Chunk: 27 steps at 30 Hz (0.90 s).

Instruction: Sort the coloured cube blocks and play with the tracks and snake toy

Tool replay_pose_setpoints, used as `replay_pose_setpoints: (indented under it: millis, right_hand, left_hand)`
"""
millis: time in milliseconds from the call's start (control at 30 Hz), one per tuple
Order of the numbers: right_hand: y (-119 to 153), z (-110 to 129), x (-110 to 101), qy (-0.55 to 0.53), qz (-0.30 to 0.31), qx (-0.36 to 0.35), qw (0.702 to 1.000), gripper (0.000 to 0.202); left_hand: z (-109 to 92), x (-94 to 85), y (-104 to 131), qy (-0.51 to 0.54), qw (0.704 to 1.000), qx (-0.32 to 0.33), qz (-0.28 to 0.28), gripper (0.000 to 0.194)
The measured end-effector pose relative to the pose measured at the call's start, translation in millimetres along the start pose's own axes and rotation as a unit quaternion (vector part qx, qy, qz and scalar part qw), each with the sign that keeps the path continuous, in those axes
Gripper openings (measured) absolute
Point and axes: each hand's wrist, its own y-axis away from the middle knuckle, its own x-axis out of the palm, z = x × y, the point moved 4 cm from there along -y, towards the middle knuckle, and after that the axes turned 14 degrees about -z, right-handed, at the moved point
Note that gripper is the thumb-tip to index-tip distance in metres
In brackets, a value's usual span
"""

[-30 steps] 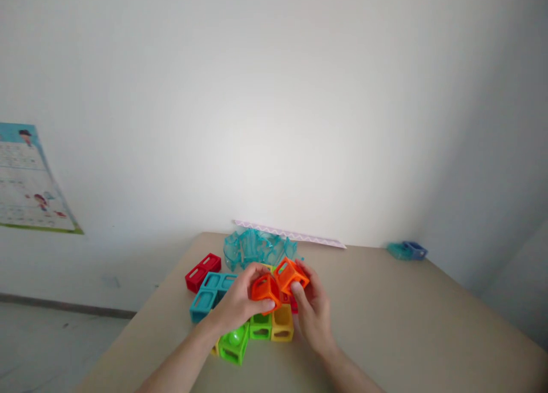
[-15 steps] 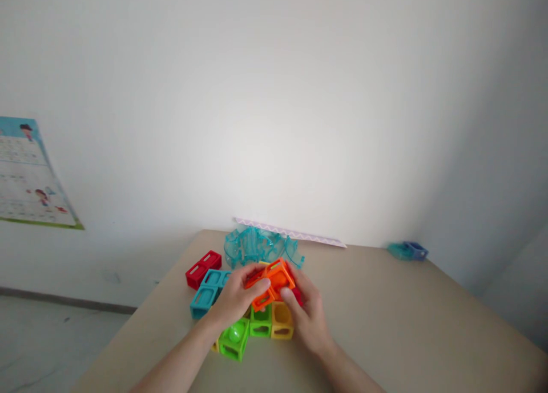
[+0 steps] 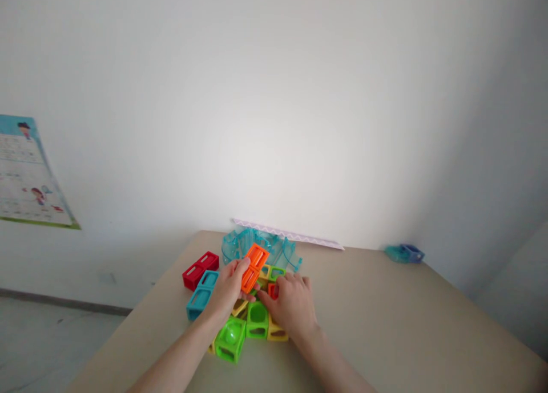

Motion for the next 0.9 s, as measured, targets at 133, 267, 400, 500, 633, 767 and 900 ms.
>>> replay_pose_setpoints:
  millis: [133,267,400,500,633,767,900]
  right_hand:
    - [-4.7,9.2,5.8,0.052,0.05,0.037,0.997,0.024]
    - [-8.8,5.7,10.0,0.065,0.079,0.045,0.994,0.02]
    - [-11.6,4.2,13.4,0.057,0.082,0.039,0.994,0.019]
    - [-10.8,7.0,16.4,0.037,0.079,0.026,0.996,0.022]
    - [-8.7,4.5,19.4,0.006,0.066,0.026,0.997,0.024]
    - [-8.2,-7.8,21.2,-0.037,0.05,0.047,0.997,0.023]
    - [-6.1,-18.6,22.0,-0.085,0.028,0.071,0.993,0.024]
  left_hand:
    - [-0.1,0.0,0.0,-0.001,1.0,-0.004,-0.003,0.045]
    - [-0.8,0.7,0.9,0.0,1.0,-0.015,-0.005,0.045]
    - [-1.7,1.3,3.0,-0.012,1.0,-0.011,-0.004,0.043]
    - [-1.6,0.9,3.0,-0.012,1.0,-0.005,-0.013,0.043]
    - [1.4,0.8,0.8,-0.009,1.0,-0.001,-0.011,0.041]
    - [5.4,0.5,-0.9,-0.01,1.0,-0.003,-0.011,0.04]
    - [6.1,2.1,-0.9,-0.011,1.0,-0.002,0.003,0.043]
